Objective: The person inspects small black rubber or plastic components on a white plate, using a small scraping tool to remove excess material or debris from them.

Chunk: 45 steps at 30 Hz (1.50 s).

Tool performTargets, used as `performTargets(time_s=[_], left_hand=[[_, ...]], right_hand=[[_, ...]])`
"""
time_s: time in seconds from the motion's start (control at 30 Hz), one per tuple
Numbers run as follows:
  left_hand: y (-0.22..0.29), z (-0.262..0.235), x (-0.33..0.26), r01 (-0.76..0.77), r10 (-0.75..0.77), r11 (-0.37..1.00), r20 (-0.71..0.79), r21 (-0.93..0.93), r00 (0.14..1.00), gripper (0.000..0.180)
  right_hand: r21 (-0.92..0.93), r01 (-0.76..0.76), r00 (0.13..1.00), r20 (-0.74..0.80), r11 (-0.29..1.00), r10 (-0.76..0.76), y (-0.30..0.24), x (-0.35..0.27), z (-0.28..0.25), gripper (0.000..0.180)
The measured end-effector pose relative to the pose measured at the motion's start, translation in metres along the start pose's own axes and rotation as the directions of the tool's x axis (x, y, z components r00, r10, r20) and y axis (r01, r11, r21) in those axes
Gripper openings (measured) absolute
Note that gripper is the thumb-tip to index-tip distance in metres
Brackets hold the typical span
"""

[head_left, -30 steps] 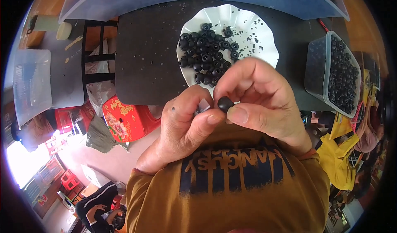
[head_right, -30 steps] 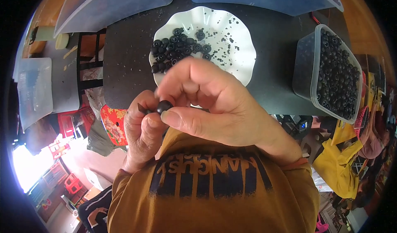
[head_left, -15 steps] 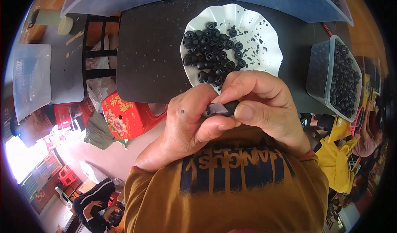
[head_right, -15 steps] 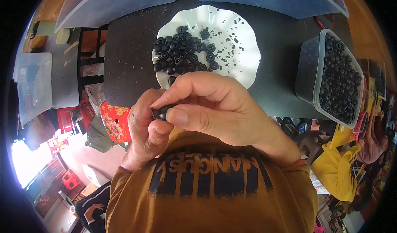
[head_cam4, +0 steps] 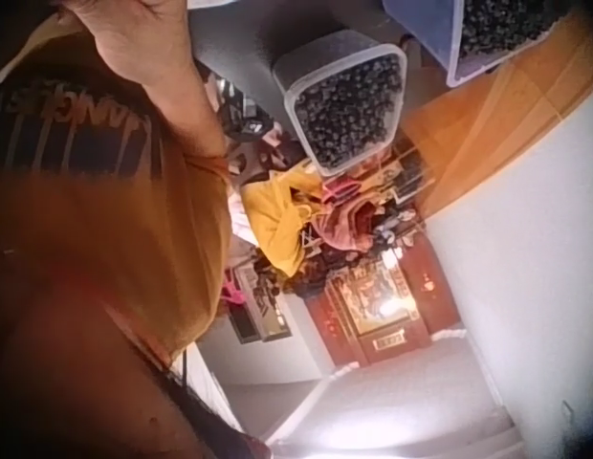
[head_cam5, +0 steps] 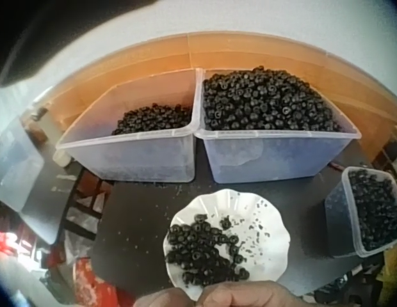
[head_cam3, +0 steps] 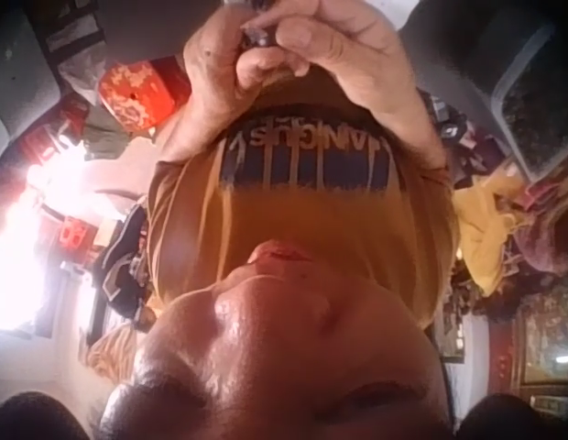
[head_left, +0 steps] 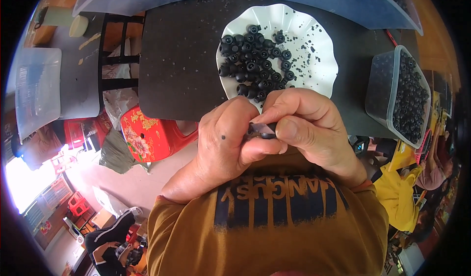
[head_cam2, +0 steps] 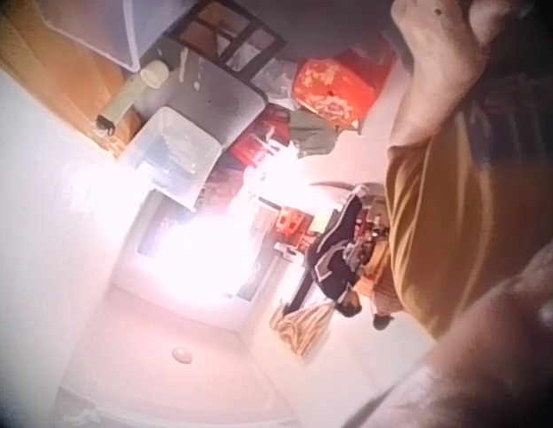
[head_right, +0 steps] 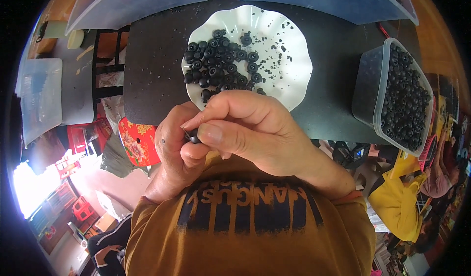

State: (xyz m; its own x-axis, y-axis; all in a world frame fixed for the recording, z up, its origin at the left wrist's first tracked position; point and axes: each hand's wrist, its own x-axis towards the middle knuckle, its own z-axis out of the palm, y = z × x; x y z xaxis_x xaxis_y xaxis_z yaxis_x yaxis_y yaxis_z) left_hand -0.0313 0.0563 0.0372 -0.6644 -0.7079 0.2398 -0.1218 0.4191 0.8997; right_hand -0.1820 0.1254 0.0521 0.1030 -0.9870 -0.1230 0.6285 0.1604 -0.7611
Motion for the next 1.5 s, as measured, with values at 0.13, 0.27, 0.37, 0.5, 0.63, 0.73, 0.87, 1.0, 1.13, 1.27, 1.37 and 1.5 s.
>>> performTargets(time_s=[0.13,0.27,0.37,0.5,0.63,0.73,0.87,1.0,1.13,1.27,1.37,1.5], left_hand=[[-0.003,0.002,0.0,-0.047,0.047,0.998,0.001,0.036,0.999,0.052],[-0.004,0.003,-0.003,-0.041,0.041,0.997,0.006,0.06,0.999,0.052],[-0.006,0.004,-0.003,-0.099,0.104,0.981,-0.021,0.167,0.994,0.052],[-0.007,0.007,-0.004,-0.154,0.169,0.963,-0.048,0.222,0.984,0.053],[0.002,0.003,-0.002,-0.129,0.146,0.979,-0.102,0.158,0.984,0.054],[0.006,-0.007,-0.005,0.015,-0.015,1.0,-0.021,0.008,1.0,0.056],[-0.014,-0.009,-0.026,0.173,-0.167,0.971,0.051,-0.166,0.985,0.058],[-0.006,-0.003,-0.026,0.245,-0.207,0.927,0.158,-0.283,0.966,0.054],[-0.012,-0.007,-0.036,0.25,-0.229,0.927,0.106,-0.28,0.968,0.051],[-0.02,-0.011,-0.04,0.316,-0.302,0.882,0.098,-0.349,0.948,0.05],[-0.023,-0.01,-0.037,0.335,-0.308,0.862,0.133,-0.38,0.942,0.049],[-0.025,-0.006,-0.031,0.354,-0.306,0.863,0.184,-0.36,0.934,0.048]], right_hand=[[0.012,0.004,1.0,-0.017,1.0,-0.004,0.005,-0.002,0.001,0.025],[0.013,0.073,0.997,0.016,0.997,-0.073,0.011,-0.001,0.001,0.018],[-0.012,0.086,0.996,0.022,0.996,-0.085,0.011,0.001,0.0,0.018],[-0.044,0.137,0.991,-0.002,0.99,-0.137,0.015,0.0,-0.002,0.018],[0.001,0.103,0.995,0.003,0.995,-0.103,0.007,0.002,0.01,0.016],[0.081,0.095,0.995,-0.028,0.992,-0.093,-0.007,0.009,0.017,0.016],[-0.306,0.312,0.929,-0.098,0.9,-0.356,-0.037,0.046,0.017,0.019],[-0.61,0.297,0.848,-0.186,0.735,-0.497,-0.121,0.088,0.051,0.024],[-0.668,0.388,0.856,0.005,0.635,-0.517,-0.123,0.115,0.053,0.029],[-0.678,0.638,0.212,0.61,-0.365,-0.763,-0.084,0.12,0.004,0.031],[-0.939,0.322,0.677,0.138,0.123,-0.723,-0.046,0.071,-0.025,0.01],[-0.994,0.11,0.833,0.08,0.023,-0.547,-0.023,0.044,-0.049,0.01]])
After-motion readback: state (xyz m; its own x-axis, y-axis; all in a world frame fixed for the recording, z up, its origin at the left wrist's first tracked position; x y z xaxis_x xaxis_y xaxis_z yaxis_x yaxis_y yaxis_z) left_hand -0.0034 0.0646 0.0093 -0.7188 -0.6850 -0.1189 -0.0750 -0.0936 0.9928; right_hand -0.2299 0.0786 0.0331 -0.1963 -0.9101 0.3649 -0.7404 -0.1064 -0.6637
